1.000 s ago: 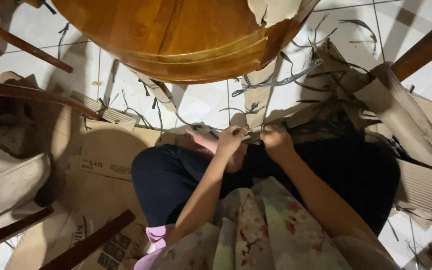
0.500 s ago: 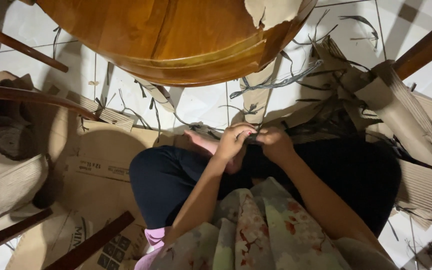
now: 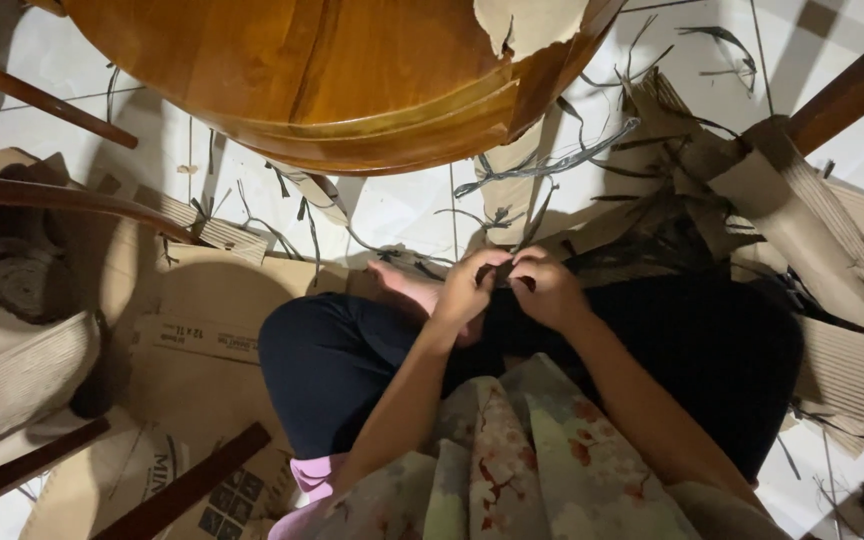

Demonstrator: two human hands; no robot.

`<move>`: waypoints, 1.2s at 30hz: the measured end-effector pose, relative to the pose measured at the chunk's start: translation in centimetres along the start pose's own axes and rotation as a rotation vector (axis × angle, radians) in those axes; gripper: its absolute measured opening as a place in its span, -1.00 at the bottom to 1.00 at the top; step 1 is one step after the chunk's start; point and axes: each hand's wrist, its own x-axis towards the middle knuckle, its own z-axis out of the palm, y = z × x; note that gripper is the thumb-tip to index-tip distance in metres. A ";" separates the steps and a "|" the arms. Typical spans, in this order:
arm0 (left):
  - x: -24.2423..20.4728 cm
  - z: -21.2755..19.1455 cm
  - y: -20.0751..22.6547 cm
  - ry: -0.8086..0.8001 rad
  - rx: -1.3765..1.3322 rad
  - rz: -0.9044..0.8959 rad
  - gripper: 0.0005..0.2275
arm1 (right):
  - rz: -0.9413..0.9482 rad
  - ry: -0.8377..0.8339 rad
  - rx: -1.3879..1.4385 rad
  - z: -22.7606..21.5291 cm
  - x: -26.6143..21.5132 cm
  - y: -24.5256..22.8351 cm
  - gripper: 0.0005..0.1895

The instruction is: Unwrapping protective paper and cardboard from the legs of a wooden table while sitting on the floor.

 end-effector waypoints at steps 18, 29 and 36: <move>-0.2 0.7 -2.1 0.473 -0.610 -0.371 -0.83 | 0.229 -0.215 0.207 -6.8 2.4 -0.6 -0.80; 0.0 0.7 -3.5 0.429 -0.585 -0.515 -0.88 | 0.403 -0.078 -0.340 -15.0 1.8 3.1 -0.86; -0.2 1.5 -4.3 0.416 -0.299 -0.373 -0.90 | 0.410 0.152 -0.302 -16.1 2.1 4.8 -0.86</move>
